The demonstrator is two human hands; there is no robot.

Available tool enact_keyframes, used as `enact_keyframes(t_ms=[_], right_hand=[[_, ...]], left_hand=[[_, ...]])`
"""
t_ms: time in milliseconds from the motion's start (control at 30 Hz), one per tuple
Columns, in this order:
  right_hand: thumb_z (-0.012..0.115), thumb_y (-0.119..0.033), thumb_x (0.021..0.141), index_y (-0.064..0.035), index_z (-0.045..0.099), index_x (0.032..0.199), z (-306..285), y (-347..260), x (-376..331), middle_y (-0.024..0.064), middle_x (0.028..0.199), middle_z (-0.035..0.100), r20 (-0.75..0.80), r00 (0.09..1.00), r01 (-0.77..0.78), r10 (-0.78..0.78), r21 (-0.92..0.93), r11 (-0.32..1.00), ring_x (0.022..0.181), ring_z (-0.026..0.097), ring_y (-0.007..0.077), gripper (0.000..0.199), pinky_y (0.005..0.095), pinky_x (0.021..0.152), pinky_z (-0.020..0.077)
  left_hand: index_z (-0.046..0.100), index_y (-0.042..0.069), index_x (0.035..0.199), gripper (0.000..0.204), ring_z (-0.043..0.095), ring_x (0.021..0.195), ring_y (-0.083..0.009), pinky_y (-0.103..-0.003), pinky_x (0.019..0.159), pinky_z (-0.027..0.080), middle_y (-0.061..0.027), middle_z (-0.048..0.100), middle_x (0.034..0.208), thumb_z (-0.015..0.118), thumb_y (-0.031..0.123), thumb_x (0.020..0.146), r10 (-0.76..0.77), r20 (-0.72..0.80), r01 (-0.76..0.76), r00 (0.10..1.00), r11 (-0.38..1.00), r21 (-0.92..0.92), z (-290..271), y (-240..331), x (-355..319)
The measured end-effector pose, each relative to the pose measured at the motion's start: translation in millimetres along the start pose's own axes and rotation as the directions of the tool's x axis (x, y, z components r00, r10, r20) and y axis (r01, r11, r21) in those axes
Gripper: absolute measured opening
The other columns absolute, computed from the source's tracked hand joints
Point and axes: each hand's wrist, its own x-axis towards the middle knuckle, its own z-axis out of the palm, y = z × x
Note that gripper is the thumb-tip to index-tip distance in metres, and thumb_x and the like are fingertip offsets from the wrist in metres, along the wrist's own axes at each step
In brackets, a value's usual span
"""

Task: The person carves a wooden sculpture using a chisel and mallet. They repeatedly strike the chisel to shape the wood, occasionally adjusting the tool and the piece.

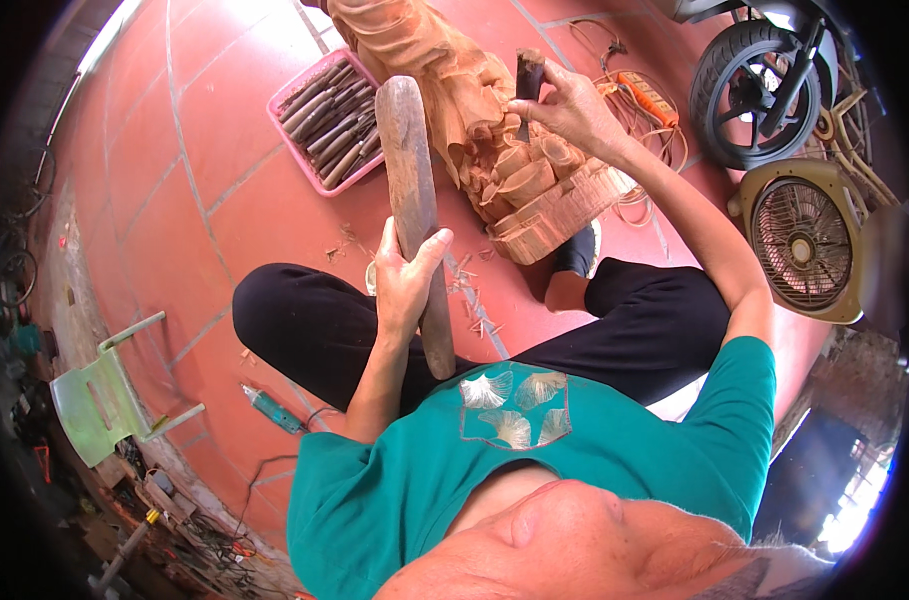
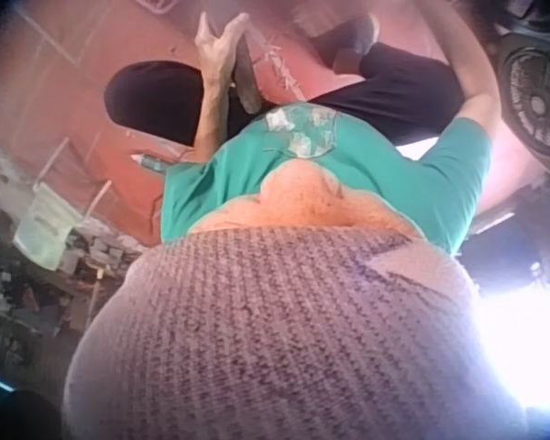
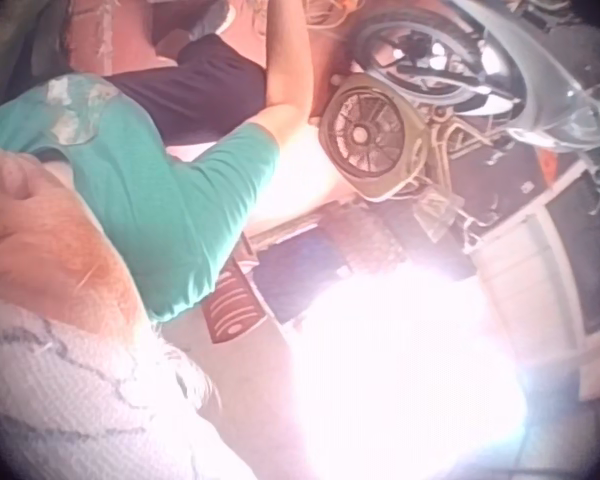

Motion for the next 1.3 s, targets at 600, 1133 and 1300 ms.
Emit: enact_keyframes(t_ms=[600, 1133, 1300], right_hand=[[0.081, -0.036, 0.087, -0.0072, 0.064, 0.1, 4, 20, -26, 0.0043, 0.078, 0.065, -0.028, 0.998, 0.064, -0.063, 0.031, 0.997, 0.069, 0.062, 0.0151, 0.036, 0.0348, 0.065, 0.0512], [0.078, -0.024, 0.084, -0.0013, 0.059, 0.096, -7, 22, -34, 0.015, 0.081, 0.064, 0.079, 0.976, 0.201, -0.201, 0.012, 0.98, 0.077, 0.065, 0.0307, 0.032, 0.0419, 0.07, 0.0509], [0.079, -0.023, 0.086, -0.0032, 0.059, 0.097, -7, 41, -39, 0.0113, 0.085, 0.062, 0.121, 0.969, 0.193, -0.215, 0.174, 0.966, 0.076, 0.061, 0.0265, 0.03, 0.0381, 0.071, 0.051]], left_hand=[[0.059, 0.003, 0.11, 0.026, 0.053, 0.08, -0.0071, -0.025, 0.072, 0.045, 0.0002, 0.06, 0.09, 0.072, 0.019, 0.093, -0.025, -0.008, 0.025, 1.0, 1.0, 0.01, -1, -9, -2], [0.056, 0.001, 0.126, 0.04, 0.054, 0.068, -0.0057, -0.023, 0.059, 0.045, 0.0012, 0.057, 0.083, 0.071, 0.018, 0.092, 0.199, 0.228, -0.26, 0.953, 0.925, 0.276, 3, 62, -1], [0.057, -0.002, 0.125, 0.046, 0.062, 0.086, -0.0127, -0.03, 0.079, 0.05, -0.0076, 0.067, 0.097, 0.075, 0.021, 0.09, 0.345, 0.393, -0.494, 0.853, 0.778, 0.388, 23, 126, 9]])
